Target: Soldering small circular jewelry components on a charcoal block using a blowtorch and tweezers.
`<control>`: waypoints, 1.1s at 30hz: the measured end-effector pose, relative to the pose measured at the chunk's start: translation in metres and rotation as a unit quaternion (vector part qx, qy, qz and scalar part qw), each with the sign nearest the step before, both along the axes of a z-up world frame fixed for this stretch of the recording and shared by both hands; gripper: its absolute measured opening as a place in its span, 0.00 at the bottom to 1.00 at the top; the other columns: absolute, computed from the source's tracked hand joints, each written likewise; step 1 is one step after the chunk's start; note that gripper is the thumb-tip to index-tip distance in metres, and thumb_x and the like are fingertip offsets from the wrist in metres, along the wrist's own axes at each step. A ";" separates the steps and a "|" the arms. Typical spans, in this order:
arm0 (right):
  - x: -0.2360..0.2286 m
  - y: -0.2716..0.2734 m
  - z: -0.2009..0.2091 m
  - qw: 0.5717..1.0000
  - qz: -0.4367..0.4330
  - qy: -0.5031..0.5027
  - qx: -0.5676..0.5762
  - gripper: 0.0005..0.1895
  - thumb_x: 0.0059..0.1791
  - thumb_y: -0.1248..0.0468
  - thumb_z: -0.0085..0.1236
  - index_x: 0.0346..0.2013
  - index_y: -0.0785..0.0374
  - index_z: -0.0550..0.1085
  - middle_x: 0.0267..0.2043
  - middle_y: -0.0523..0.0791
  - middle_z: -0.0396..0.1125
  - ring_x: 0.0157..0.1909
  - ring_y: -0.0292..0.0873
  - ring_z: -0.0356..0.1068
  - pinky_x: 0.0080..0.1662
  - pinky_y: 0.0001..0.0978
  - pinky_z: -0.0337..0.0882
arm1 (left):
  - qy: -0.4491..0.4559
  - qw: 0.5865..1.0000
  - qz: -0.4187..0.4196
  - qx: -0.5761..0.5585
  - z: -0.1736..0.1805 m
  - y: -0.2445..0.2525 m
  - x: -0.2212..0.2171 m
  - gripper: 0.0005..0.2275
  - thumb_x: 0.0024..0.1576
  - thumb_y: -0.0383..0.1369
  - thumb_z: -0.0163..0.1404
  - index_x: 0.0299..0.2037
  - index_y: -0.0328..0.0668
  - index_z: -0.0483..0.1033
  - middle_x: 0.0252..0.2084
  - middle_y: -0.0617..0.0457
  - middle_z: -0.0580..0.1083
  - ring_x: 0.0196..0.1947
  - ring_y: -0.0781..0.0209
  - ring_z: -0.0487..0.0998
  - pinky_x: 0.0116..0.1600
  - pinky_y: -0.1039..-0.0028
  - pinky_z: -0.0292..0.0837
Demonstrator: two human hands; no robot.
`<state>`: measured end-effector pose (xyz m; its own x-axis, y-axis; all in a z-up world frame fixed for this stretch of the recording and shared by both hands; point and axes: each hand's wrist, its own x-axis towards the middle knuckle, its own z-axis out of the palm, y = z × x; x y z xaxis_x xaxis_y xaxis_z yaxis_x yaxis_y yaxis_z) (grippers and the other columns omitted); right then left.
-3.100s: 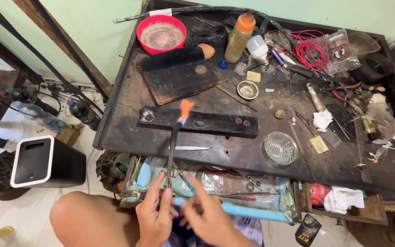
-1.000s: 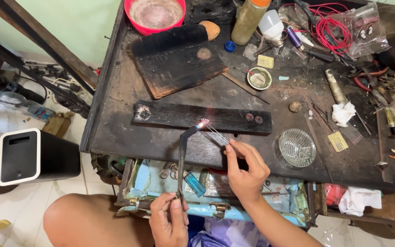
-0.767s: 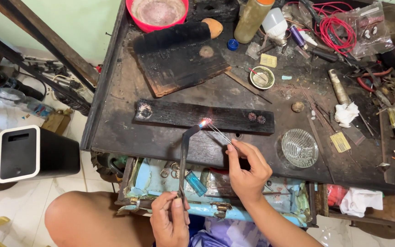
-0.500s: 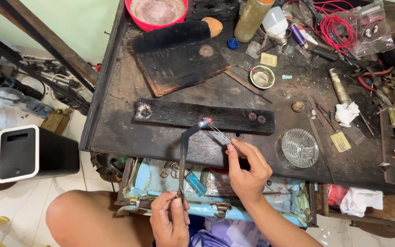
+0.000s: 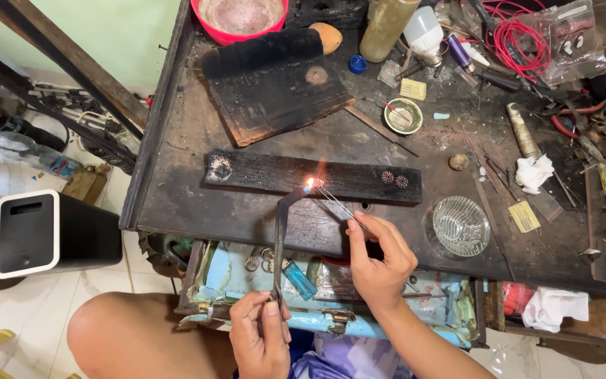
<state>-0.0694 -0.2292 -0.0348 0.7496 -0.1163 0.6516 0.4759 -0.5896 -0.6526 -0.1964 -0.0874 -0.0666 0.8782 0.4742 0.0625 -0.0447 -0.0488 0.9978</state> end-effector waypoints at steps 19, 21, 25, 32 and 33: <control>0.000 0.001 0.000 1.000 -0.004 0.003 0.000 0.05 0.50 0.74 0.62 0.40 0.69 0.79 0.37 0.51 0.76 0.33 0.41 0.78 0.40 0.26 0.79 | 0.010 1.000 0.004 0.002 -0.002 -0.001 0.000 0.07 0.65 0.33 0.42 0.49 0.41 0.68 0.24 0.49 0.75 0.11 0.69 0.65 0.19 0.79 0.62; 0.001 0.000 0.001 1.000 -0.004 0.001 0.002 0.04 0.50 0.74 0.62 0.40 0.68 0.79 0.37 0.51 0.76 0.32 0.41 0.78 0.39 0.26 0.79 | -0.002 1.000 0.004 -0.001 -0.002 -0.001 0.002 0.07 0.65 0.33 0.42 0.49 0.41 0.68 0.24 0.49 0.75 0.11 0.70 0.64 0.19 0.80 0.62; 0.000 0.000 0.001 1.000 -0.001 -0.001 -0.004 0.04 0.50 0.74 0.62 0.40 0.69 0.79 0.37 0.51 0.76 0.32 0.41 0.78 0.39 0.26 0.79 | 0.008 1.000 0.000 0.005 -0.001 0.000 -0.001 0.07 0.65 0.32 0.42 0.50 0.41 0.68 0.25 0.50 0.75 0.12 0.69 0.65 0.19 0.79 0.64; -0.001 0.001 0.002 1.000 0.001 0.006 0.006 0.04 0.50 0.75 0.62 0.40 0.70 0.79 0.37 0.52 0.76 0.32 0.42 0.78 0.38 0.26 0.79 | 0.014 1.000 0.001 0.013 -0.003 -0.001 -0.001 0.08 0.65 0.32 0.42 0.50 0.41 0.68 0.25 0.50 0.76 0.11 0.69 0.66 0.19 0.79 0.63; -0.001 0.001 0.002 1.000 0.002 0.007 0.006 0.04 0.50 0.75 0.62 0.40 0.70 0.79 0.37 0.52 0.76 0.32 0.42 0.78 0.38 0.26 0.79 | 0.015 1.000 0.002 0.013 -0.003 -0.001 -0.001 0.08 0.65 0.32 0.42 0.50 0.41 0.68 0.25 0.50 0.76 0.11 0.69 0.66 0.19 0.79 0.63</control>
